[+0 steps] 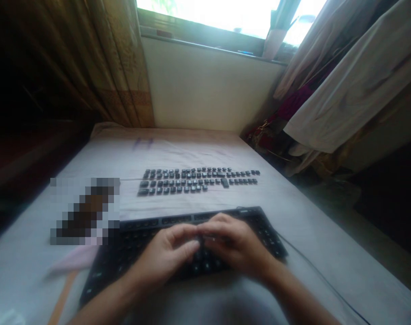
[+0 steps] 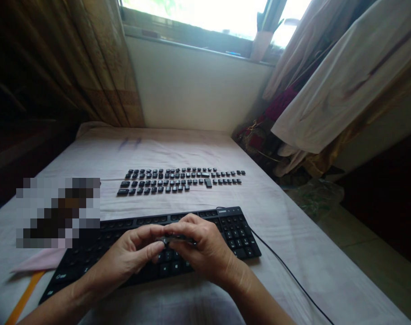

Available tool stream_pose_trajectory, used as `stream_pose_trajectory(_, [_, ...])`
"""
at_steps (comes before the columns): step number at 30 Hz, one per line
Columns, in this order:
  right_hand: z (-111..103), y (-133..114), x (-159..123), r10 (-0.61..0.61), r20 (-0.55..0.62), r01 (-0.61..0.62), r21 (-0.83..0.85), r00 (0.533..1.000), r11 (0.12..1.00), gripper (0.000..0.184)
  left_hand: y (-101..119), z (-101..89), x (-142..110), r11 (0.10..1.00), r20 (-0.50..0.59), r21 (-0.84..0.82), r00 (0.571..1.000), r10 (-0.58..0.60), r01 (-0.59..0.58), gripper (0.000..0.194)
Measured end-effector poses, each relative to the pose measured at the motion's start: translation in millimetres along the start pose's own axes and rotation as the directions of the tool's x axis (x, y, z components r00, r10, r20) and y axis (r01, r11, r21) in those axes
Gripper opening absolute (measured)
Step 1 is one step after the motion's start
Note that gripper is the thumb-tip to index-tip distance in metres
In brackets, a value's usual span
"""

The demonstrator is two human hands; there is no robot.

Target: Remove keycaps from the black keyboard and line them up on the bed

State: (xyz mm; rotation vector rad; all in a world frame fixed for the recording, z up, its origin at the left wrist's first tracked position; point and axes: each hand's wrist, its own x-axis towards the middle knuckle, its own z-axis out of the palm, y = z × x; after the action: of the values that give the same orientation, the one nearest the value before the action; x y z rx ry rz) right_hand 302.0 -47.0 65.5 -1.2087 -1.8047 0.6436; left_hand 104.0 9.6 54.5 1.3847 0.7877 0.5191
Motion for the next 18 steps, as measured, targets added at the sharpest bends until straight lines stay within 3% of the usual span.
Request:
stream_pose_trajectory(3, [-2.4, 3.2, 0.1, -0.069, 0.064, 0.072, -0.042, 0.996, 0.997, 0.024, 3.8, -0.5, -0.4, 0.999, 0.053, -0.021, 0.997, -0.047, 0.048, 0.037])
stream_pose_trajectory(8, [-4.0, 6.5, 0.3, -0.147, 0.047, 0.150, -0.064, 0.988, 0.987, 0.023, 1.4, -2.3, 0.8, 0.986, 0.048, -0.062, 0.987, -0.153, 0.156, 0.043])
stream_pose_trajectory(12, [-0.8, 5.6, 1.8, -0.147, 0.033, 0.150, -0.097, 0.989, 0.984, 0.021, -3.2, -3.0, 1.3, 0.970, 0.055, -0.111, 0.976, -0.211, 0.216, 0.050])
stream_pose_trajectory(18, [3.1, -2.9, 5.0, -0.115, 0.020, 0.117, -0.107, 0.993, 0.987, 0.015, -3.1, 0.9, 0.9, 0.973, 0.020, -0.128, 0.981, -0.193, 0.194, 0.048])
